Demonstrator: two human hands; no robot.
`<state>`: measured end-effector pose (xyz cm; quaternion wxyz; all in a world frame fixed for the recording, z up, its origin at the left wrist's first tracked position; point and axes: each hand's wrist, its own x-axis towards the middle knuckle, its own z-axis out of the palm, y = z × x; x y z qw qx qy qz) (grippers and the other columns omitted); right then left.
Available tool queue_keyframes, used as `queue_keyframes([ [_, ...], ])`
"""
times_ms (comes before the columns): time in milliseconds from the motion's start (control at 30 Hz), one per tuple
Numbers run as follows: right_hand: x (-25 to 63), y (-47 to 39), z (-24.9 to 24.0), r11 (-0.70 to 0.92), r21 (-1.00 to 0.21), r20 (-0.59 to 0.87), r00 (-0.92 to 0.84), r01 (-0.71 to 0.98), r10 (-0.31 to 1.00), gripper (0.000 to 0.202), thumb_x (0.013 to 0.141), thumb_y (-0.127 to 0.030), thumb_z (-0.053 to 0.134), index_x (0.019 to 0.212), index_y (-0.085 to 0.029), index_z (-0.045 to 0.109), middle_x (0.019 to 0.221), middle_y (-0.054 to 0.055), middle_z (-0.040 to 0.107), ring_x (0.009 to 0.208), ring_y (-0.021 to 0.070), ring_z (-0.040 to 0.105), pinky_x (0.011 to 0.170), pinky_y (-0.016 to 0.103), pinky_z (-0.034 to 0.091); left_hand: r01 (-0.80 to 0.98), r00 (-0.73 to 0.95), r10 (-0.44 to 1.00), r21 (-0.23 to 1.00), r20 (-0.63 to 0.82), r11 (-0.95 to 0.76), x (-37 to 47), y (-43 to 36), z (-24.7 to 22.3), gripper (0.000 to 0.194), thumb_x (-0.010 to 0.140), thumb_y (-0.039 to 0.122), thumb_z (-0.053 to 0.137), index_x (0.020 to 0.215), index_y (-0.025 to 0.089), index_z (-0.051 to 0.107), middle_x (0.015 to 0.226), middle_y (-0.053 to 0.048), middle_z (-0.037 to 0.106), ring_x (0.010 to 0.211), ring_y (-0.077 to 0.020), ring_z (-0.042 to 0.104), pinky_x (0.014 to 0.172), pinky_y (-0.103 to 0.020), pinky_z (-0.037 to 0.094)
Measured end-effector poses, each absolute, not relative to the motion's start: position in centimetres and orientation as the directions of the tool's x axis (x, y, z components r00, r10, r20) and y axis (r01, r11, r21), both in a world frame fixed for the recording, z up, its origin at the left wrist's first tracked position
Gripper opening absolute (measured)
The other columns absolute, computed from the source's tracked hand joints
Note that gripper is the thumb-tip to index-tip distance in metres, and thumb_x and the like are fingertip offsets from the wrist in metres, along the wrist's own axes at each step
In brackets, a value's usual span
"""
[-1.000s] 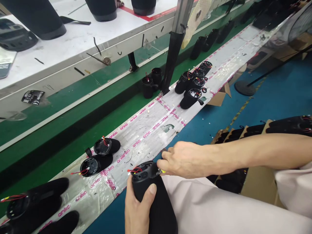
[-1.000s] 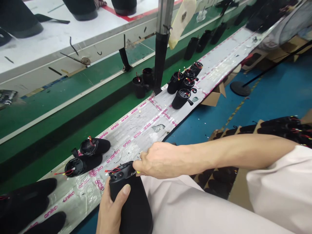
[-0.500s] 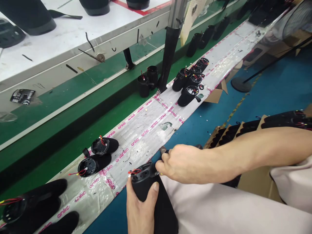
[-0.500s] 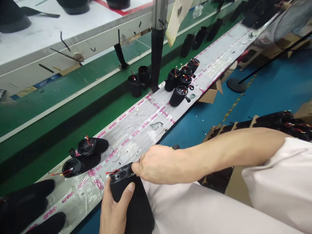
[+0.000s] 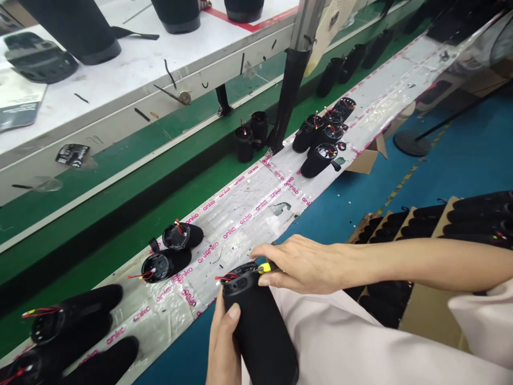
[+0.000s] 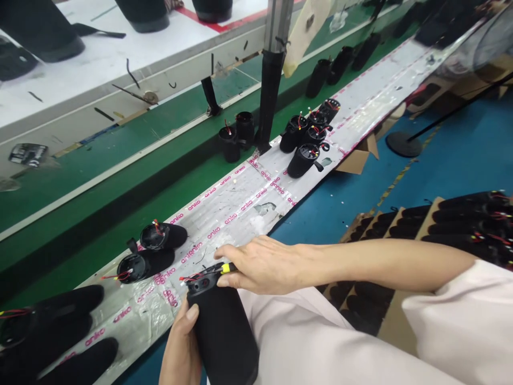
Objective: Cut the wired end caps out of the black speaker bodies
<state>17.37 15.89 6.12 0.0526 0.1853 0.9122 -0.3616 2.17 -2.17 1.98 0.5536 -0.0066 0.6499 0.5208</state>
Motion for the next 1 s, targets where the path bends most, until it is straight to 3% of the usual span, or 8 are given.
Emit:
queue_keyframes([
  [100,17.0,15.7,5.4,0.554,-0.75,-0.235,-0.928,0.362,0.288,0.045,0.108,-0.05,0.046,0.139,-0.017,0.051,0.082,0.001,0.067,0.066,0.0183,0.06,0.064,0.031,0.04,-0.542,-0.353,0.624,0.696,-0.697,0.471,2.2,-1.5,2.8,0.077,0.069,0.057,0.08,0.134,0.018,0.064,0.118,-0.016,0.077,0.119,-0.0429,0.068,0.106,-0.053,0.052],
  [200,16.6,15.9,4.4,0.399,-0.847,-0.258,-0.929,0.35,0.266,0.033,0.105,-0.047,0.052,0.122,-0.02,0.059,0.076,-0.004,0.058,0.064,0.0144,0.053,0.061,0.027,0.038,-0.487,-0.355,0.656,0.73,-0.666,0.479,2.3,-1.0,2.5,0.083,0.064,0.06,0.084,0.132,0.018,0.065,0.121,-0.016,0.076,0.116,-0.043,0.069,0.102,-0.051,0.055],
  [400,16.5,16.6,2.5,0.133,-0.913,-0.346,-0.905,0.385,0.248,0.041,0.099,-0.061,0.057,0.097,-0.02,0.057,0.07,-0.006,0.053,0.061,0.0122,0.05,0.055,0.024,0.037,-0.711,-0.281,0.654,0.609,-0.703,0.35,2.3,-1.2,0.8,0.077,0.071,0.058,0.075,0.134,0.016,0.064,0.126,-0.016,0.075,0.126,-0.0423,0.064,0.109,-0.051,0.05],
  [467,16.6,16.7,2.9,0.19,-0.901,-0.335,-0.904,0.39,0.266,0.04,0.102,-0.059,0.055,0.108,-0.019,0.058,0.075,-0.004,0.059,0.066,0.0139,0.055,0.059,0.025,0.04,-0.705,-0.296,0.631,0.61,-0.717,0.362,2.2,-1.3,0.9,0.082,0.07,0.055,0.078,0.14,0.017,0.059,0.123,-0.017,0.075,0.124,-0.0422,0.065,0.109,-0.053,0.05],
  [567,16.7,16.5,4.5,0.451,-0.798,-0.255,-0.903,0.399,0.347,0.037,0.107,-0.048,0.05,0.127,-0.017,0.053,0.086,0.0,0.066,0.07,0.0168,0.059,0.067,0.03,0.042,-0.694,-0.297,0.628,0.614,-0.719,0.375,2.1,-1.4,1.6,0.098,0.066,0.056,0.082,0.15,0.02,0.047,0.127,-0.017,0.073,0.124,-0.0432,0.065,0.108,-0.054,0.051],
  [733,16.5,16.0,7.1,0.828,-0.512,-0.172,-0.972,0.229,0.163,0.022,0.109,-0.038,0.048,0.108,-0.018,0.057,0.089,0.004,0.068,0.07,0.0171,0.062,0.056,0.029,0.031,-0.62,-0.325,0.67,0.686,-0.667,0.382,1.9,-1.0,2.9,0.101,0.064,0.055,0.084,0.151,0.022,0.046,0.129,-0.015,0.072,0.123,-0.0427,0.066,0.106,-0.054,0.052],
  [867,16.5,15.7,7.4,0.935,-0.333,-0.122,-0.988,0.127,0.091,0.025,0.111,-0.038,0.043,0.105,-0.018,0.057,0.082,0.002,0.063,0.064,0.0157,0.057,0.05,0.032,0.018,-0.573,-0.363,0.654,0.713,-0.664,0.405,1.9,-0.9,3.4,0.095,0.064,0.054,0.084,0.147,0.024,0.051,0.127,-0.012,0.074,0.124,-0.0403,0.066,0.108,-0.05,0.051],
  [1000,16.9,15.6,7.0,0.946,-0.306,-0.091,-0.992,0.109,0.084,0.027,0.113,-0.036,0.036,0.105,-0.018,0.055,0.079,0.0,0.059,0.06,0.0147,0.053,0.049,0.034,0.014,-0.51,-0.403,0.651,0.749,-0.643,0.423,1.9,-1.0,3.3,0.092,0.063,0.056,0.083,0.144,0.024,0.053,0.131,-0.012,0.072,0.129,-0.0402,0.062,0.114,-0.049,0.045],
])
